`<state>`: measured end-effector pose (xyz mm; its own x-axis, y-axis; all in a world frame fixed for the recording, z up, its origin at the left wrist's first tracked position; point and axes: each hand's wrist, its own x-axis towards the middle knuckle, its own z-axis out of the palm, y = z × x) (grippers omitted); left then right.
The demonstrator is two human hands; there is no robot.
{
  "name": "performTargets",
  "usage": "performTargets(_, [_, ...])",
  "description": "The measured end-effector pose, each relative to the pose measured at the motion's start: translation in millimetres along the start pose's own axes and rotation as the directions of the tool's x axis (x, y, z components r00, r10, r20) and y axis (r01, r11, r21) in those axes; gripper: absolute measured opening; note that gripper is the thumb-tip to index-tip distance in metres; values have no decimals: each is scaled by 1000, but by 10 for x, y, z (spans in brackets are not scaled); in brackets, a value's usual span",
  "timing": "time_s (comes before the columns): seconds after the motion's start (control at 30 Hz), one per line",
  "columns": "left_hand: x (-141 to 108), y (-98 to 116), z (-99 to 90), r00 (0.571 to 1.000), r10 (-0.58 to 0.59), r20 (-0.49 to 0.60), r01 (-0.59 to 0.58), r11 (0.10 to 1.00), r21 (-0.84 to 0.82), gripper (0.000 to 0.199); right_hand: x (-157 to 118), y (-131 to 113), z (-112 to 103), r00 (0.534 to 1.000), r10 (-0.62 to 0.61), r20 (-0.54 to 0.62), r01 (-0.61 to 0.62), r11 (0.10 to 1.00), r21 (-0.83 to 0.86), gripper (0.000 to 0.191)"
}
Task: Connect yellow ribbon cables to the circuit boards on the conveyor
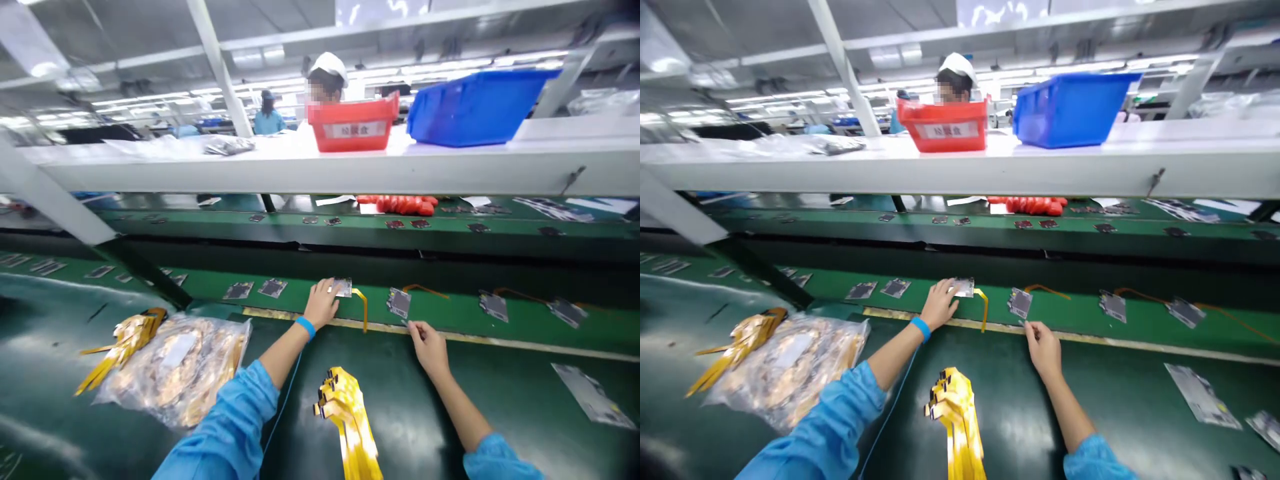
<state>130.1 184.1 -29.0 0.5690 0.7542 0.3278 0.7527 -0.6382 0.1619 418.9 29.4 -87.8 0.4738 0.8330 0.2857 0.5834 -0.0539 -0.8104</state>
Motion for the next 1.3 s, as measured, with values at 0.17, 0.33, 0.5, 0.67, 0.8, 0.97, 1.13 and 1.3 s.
performTargets(0.17, [-248, 145, 105, 981, -193, 5, 191, 971, -141, 20, 44, 129, 12, 1000, 24, 5, -24, 1000, -11, 62])
performTargets(0.33, [-549, 270, 252, 960, -280, 5, 274, 934, -228, 19, 88, 252, -10, 997, 42, 57, -39, 998, -45, 63])
performTargets(0.5, [-591, 234, 303, 929, -369, -18, 345, 884, -314, 25, 158, 315, -14, 994, 76, 83, -72, 996, -46, 55])
performTargets(0.67, [-582, 187, 306, 923, -382, -37, 336, 850, -405, 24, 148, 195, -5, 997, 40, 60, -38, 999, -36, 47])
performTargets(0.8, [-605, 153, 319, 926, -374, -48, 309, 826, -472, 25, 105, 74, -8, 997, -49, 63, 51, 998, -36, 61])
performTargets(0.97, [-635, 112, 337, 928, -367, -63, 282, 803, -526, 30, 73, 12, -6, 994, -69, 84, 79, 990, -114, 67])
performTargets(1.13, [-642, 99, 336, 926, -368, -81, 268, 794, -545, 34, 41, -19, 3, 988, -110, 108, 129, 974, -185, 64])
performTargets(1.3, [-631, 95, 302, 935, -346, -76, 253, 803, -539, 36, 15, -39, 28, 985, -131, 113, 154, 964, -218, 52])
